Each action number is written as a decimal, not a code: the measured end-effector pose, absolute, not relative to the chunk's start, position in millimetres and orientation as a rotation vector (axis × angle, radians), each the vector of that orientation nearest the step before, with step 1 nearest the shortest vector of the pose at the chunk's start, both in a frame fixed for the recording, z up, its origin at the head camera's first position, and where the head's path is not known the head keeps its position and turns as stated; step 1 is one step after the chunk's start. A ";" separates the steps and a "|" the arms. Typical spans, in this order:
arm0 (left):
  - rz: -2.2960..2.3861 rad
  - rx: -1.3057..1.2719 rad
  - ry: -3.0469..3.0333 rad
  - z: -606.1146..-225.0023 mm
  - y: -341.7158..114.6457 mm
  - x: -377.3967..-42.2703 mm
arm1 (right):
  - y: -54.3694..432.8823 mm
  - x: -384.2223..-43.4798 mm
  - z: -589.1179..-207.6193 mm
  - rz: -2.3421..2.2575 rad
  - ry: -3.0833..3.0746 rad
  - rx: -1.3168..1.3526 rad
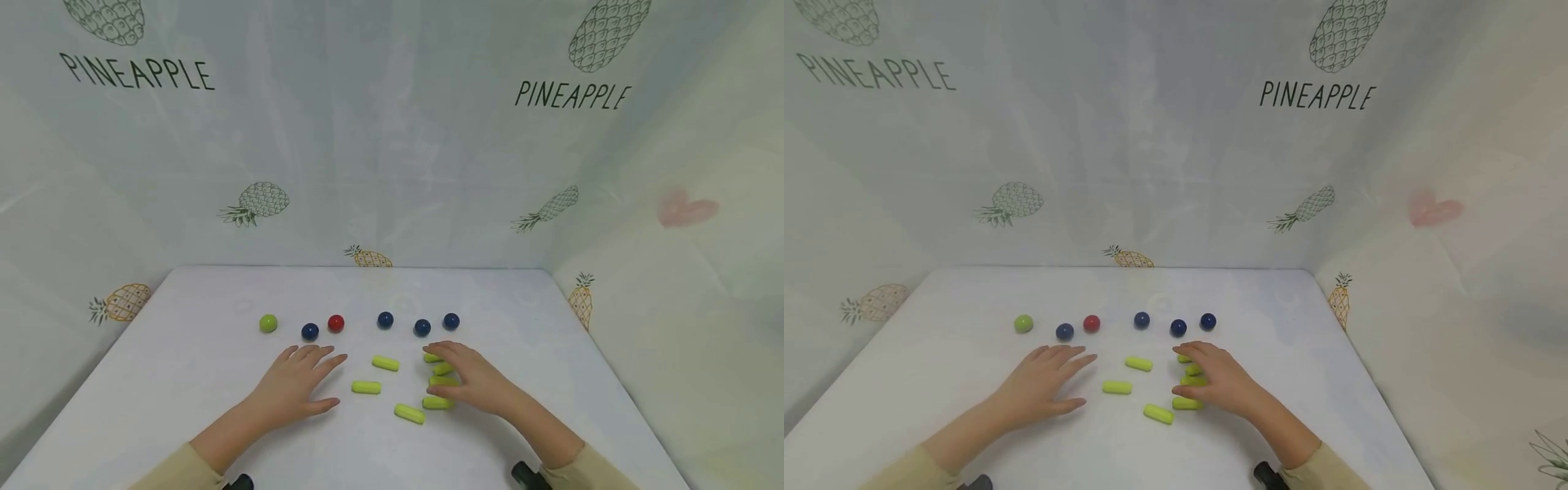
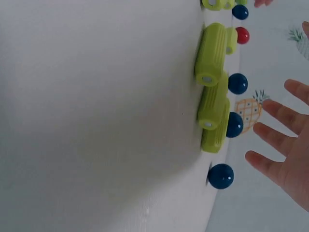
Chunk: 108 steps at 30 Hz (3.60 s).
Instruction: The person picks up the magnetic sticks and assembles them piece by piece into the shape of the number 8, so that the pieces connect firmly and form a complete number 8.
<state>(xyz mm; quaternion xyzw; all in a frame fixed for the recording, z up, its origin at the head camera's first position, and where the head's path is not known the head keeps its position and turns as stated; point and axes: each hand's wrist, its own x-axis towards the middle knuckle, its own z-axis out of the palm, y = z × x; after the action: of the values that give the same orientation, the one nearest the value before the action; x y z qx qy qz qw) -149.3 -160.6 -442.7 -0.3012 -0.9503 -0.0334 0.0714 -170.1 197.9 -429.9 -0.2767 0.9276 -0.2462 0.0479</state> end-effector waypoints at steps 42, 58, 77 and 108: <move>-0.144 -0.949 -3.043 -460.6 -108.9 -179.1 | 141.1 -189.0 -443.1 -0.636 2.594 -0.892; -0.223 -0.983 -3.029 -467.1 -107.1 -185.4 | 133.8 -195.8 -435.2 -0.634 2.489 -0.831; -0.195 -0.836 -3.047 -461.2 -128.5 -190.7 | 111.8 -219.0 -420.9 -0.736 2.453 -0.838; -0.276 -0.543 -3.019 -449.5 -195.3 -194.8 | 35.9 -255.4 -427.8 -0.888 2.563 -0.877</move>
<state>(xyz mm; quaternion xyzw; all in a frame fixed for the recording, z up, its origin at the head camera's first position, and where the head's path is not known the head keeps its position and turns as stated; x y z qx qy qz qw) -194.8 -195.3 -449.5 -0.1764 -0.9797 -0.0896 0.0309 -255.4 35.9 -427.8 -0.3044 0.8896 -0.3082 0.1447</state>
